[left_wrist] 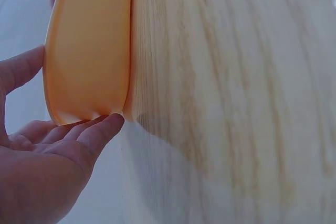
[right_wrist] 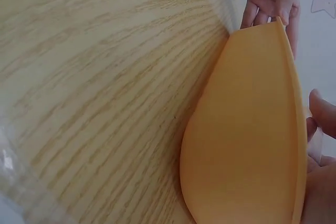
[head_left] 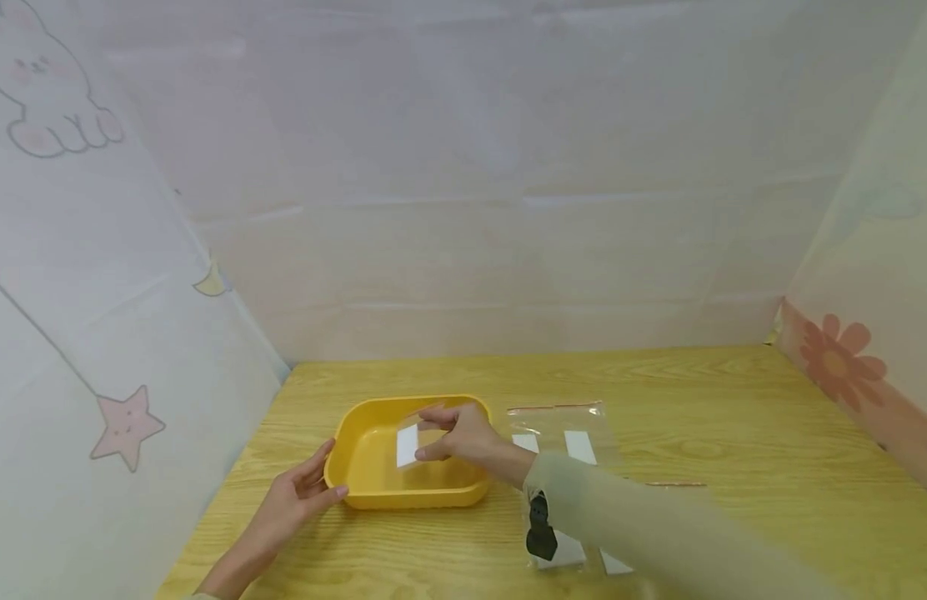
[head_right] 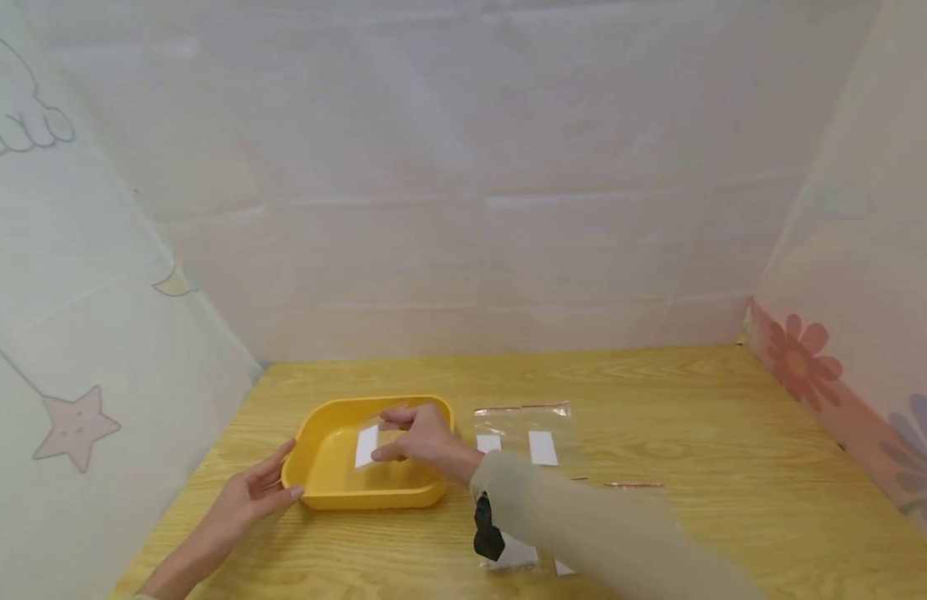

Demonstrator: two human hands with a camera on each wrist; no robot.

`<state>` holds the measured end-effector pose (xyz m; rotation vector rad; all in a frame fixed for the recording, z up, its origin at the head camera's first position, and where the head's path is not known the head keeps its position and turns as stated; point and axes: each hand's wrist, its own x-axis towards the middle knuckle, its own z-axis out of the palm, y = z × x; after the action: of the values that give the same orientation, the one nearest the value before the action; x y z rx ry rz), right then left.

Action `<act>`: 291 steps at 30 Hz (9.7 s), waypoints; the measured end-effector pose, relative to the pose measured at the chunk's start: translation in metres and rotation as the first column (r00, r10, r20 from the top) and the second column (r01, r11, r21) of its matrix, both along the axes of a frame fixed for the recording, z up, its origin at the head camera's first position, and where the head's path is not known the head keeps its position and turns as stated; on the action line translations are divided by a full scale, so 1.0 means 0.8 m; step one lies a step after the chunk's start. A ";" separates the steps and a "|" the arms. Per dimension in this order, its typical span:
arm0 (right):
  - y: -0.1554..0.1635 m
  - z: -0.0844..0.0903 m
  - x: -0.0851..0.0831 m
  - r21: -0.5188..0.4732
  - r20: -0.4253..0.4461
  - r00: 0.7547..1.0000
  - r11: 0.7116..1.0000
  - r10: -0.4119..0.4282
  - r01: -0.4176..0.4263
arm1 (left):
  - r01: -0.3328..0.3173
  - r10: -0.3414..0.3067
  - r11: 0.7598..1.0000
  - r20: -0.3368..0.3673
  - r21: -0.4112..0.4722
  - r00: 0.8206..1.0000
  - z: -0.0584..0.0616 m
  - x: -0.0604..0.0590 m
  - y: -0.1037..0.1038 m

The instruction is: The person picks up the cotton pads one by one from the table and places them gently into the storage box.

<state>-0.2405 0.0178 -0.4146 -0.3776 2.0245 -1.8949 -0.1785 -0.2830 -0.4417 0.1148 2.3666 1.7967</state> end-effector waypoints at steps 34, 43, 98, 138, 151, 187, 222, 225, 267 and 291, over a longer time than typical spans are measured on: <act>-0.023 -0.005 0.002 0.350 0.063 0.996 0.933 0.062 -0.080 | 0.000 0.000 1.000 0.025 -0.012 1.000 0.006 0.001 -0.001; 0.015 0.038 -0.005 0.451 -0.031 0.982 0.879 0.188 -0.154 | -0.004 0.004 1.000 0.023 -0.013 1.000 0.004 -0.003 -0.001; 0.326 -0.058 -0.021 0.655 -0.493 0.849 0.724 0.193 0.216 | -0.026 0.026 1.000 0.040 -0.007 0.999 0.005 -0.002 -0.004; 0.307 -0.045 -0.012 0.425 -0.263 0.965 0.899 0.014 0.103 | -0.028 0.029 0.999 0.045 -0.023 0.999 0.006 -0.001 -0.005; 0.303 -0.012 -0.014 0.314 -0.257 0.966 0.944 -0.022 0.105 | -0.029 0.030 0.999 0.043 -0.024 0.999 0.005 0.000 -0.004; 0.109 0.054 -0.031 0.122 -0.182 0.967 0.980 0.177 -0.156 | -0.010 0.009 1.000 0.025 0.021 1.000 0.002 -0.001 -0.005; -0.021 -0.008 -0.010 0.098 0.025 1.000 0.995 0.014 -0.016 | -0.012 0.013 1.000 0.027 -0.011 1.000 0.002 -0.001 -0.007; -0.027 -0.010 -0.008 0.105 0.029 1.000 0.994 0.007 -0.010 | -0.003 0.003 1.000 0.025 -0.004 1.000 0.002 0.000 -0.008; 0.011 0.042 0.005 0.533 -0.162 0.973 0.844 0.165 -0.055 | -0.014 0.014 1.000 0.025 -0.004 1.000 0.003 0.000 -0.007; 0.213 -0.008 -0.024 0.656 -0.472 0.838 0.744 0.273 0.127 | -0.039 0.041 0.998 0.031 -0.050 0.999 0.004 0.006 -0.018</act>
<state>-0.2593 0.1882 -0.4212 -0.8488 2.8257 -0.9155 -0.1733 -0.2973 -0.4387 0.0326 2.4059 1.7422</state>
